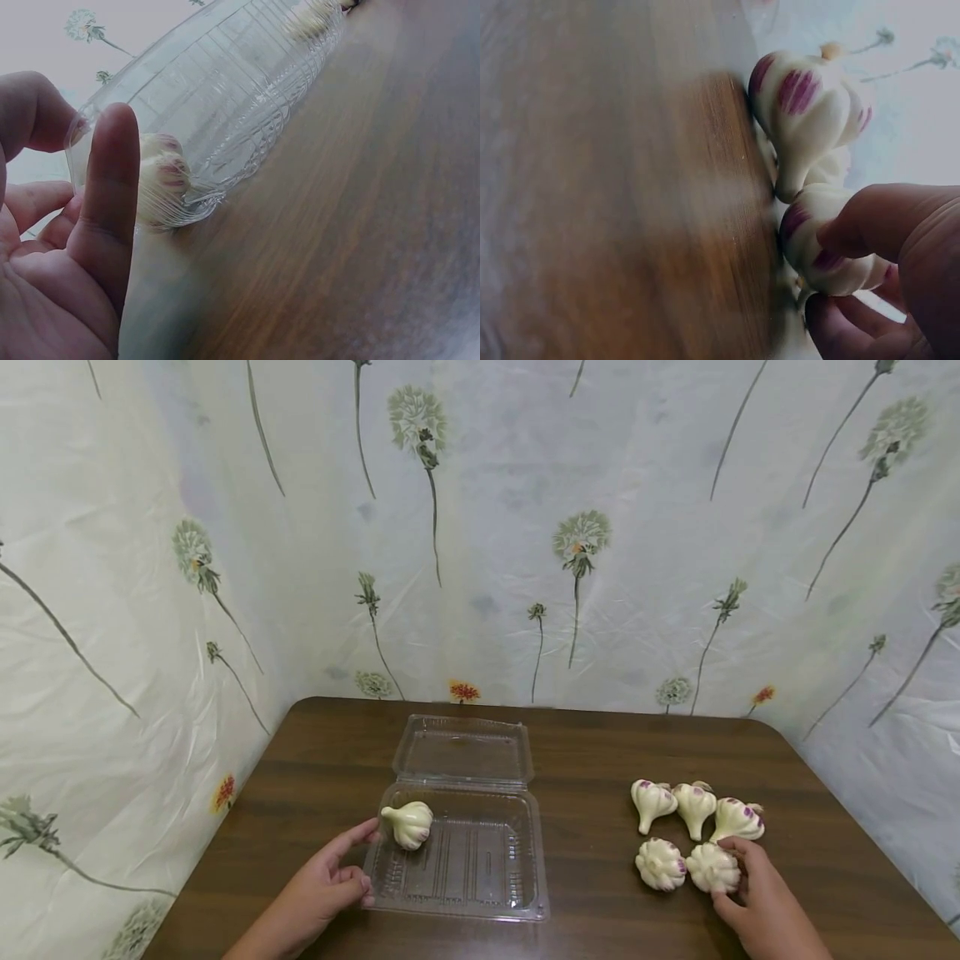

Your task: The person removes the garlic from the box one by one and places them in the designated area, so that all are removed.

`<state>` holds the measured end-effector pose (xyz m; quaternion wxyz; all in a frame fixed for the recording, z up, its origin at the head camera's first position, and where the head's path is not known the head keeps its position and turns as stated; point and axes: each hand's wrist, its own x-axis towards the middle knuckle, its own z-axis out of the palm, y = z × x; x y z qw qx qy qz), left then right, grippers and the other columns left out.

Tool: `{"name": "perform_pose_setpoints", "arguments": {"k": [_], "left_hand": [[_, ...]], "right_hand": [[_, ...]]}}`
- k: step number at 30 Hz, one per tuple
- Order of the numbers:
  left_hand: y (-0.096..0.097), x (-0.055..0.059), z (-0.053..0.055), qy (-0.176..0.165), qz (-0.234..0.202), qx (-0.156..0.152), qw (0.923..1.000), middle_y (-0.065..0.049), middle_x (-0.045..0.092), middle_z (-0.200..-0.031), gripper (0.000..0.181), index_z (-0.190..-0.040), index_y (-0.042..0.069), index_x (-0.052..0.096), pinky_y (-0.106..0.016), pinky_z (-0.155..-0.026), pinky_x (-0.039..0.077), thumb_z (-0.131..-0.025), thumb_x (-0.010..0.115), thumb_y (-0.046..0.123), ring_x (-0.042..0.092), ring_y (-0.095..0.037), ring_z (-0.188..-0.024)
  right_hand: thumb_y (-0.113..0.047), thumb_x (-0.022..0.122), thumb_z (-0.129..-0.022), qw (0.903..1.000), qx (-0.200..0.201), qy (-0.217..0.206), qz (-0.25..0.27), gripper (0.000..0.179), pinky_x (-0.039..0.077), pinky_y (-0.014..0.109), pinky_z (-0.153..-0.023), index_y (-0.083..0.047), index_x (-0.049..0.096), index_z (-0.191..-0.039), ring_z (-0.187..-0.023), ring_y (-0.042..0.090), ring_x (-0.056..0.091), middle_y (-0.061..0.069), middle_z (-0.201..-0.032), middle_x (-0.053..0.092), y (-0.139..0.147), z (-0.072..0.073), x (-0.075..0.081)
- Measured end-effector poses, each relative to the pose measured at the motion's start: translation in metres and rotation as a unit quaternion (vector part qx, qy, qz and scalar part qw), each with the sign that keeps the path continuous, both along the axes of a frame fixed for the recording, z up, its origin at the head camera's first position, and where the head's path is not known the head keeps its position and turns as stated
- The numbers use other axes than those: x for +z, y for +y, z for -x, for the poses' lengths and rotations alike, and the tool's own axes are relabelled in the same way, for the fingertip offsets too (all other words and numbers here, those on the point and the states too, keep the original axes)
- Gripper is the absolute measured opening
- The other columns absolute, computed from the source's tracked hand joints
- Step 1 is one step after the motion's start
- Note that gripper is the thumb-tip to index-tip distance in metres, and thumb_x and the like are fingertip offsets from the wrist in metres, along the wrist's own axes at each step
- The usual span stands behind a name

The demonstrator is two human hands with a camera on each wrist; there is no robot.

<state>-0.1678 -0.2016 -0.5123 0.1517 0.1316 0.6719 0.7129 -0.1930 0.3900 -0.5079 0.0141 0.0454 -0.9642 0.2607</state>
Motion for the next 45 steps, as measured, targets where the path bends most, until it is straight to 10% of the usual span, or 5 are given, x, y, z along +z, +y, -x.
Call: {"name": "perform_pose_setpoints", "arguments": {"k": [4,21,33,45], "left_hand": [[0.0,-0.001,0.0,0.001,0.001,-0.001,1.0,-0.032,0.015,-0.16,0.08,-0.165,-0.002,0.017,-0.026,-0.082,0.061,-0.098,0.06,-0.005,0.06,-0.005,-0.083],[0.0,-0.001,0.0,0.002,0.004,0.004,1.0,-0.032,0.018,-0.159,0.08,-0.165,-0.002,0.018,-0.026,-0.081,0.061,-0.097,0.059,-0.006,0.061,-0.006,-0.083],[0.001,0.0,-0.001,0.0,0.007,0.006,1.0,-0.031,0.018,-0.16,0.08,-0.165,-0.001,0.018,-0.026,-0.081,0.061,-0.096,0.059,-0.007,0.062,-0.006,-0.084],[0.001,0.0,0.0,0.005,0.008,0.004,0.9999,-0.031,0.019,-0.16,0.081,-0.165,-0.001,0.018,-0.026,-0.081,0.061,-0.095,0.059,-0.007,0.062,-0.007,-0.084]], "right_hand": [[0.0,0.073,-0.09,0.9998,0.003,-0.018,0.01,0.073,0.057,0.04,-0.083,0.011,0.03,-0.148,-0.128,0.049,0.051,0.037,-0.144,0.044,0.0,0.002,0.001],[0.002,0.075,-0.089,0.9996,0.011,-0.006,0.027,0.077,0.063,0.037,-0.083,0.012,0.032,-0.152,-0.13,0.059,0.047,0.044,-0.144,0.041,0.0,0.003,-0.001],[-0.027,0.083,-0.089,0.9967,-0.033,0.057,-0.048,0.083,0.045,0.072,-0.092,0.01,0.04,-0.149,-0.122,0.058,0.045,0.04,-0.137,0.051,-0.01,-0.004,0.012],[-0.036,0.084,-0.09,0.9873,-0.037,0.155,-0.001,0.07,0.042,0.067,-0.093,0.002,0.054,-0.141,-0.127,0.05,0.042,0.029,-0.136,0.053,-0.051,-0.02,0.028]]}}
